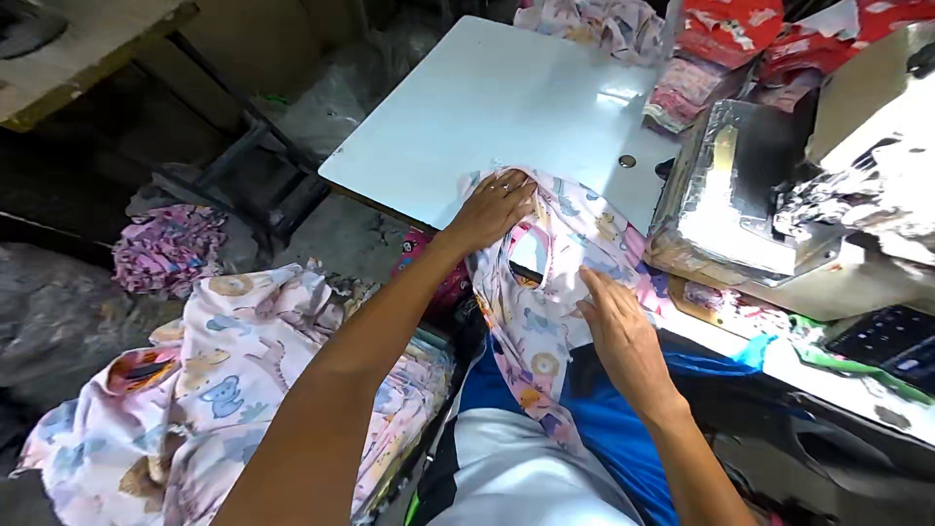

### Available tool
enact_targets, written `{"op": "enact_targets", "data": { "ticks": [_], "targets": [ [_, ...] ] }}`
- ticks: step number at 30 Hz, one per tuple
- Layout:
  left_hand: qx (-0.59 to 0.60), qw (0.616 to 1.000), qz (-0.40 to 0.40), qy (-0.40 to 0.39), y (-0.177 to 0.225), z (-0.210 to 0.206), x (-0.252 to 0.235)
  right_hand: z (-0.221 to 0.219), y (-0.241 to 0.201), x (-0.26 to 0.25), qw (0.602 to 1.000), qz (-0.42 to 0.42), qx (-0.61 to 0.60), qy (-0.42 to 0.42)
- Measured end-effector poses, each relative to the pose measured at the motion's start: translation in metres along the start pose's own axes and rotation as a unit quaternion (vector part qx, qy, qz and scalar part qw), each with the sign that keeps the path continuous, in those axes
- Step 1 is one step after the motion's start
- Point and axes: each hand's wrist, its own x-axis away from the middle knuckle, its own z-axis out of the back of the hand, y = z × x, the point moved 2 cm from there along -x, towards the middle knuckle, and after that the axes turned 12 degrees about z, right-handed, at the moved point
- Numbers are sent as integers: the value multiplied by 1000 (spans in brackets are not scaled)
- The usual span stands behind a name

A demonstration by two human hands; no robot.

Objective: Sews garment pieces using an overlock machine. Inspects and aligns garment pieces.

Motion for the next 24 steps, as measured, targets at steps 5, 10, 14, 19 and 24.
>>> {"op": "enact_targets", "data": {
  "ticks": [5, 10, 14, 19, 24],
  "targets": [
    [38, 986, -37, 157, 19, 16, 16, 21, 20, 10, 990, -83, 118, -5],
    [161, 978, -48, 123, 52, 16, 73, 25, 14, 13, 997, -51, 42, 40],
    [154, 987, 17, 44, 31, 6, 84, 21, 22, 12, 997, -50, -7, 62],
    [154, 984, 73, 59, -2, 23, 81, 25, 29, 19, 995, -65, -17, 76],
    [206, 973, 48, 89, 7, 32, 77, 19, 27, 14, 993, -76, -7, 92]
  ]
}}
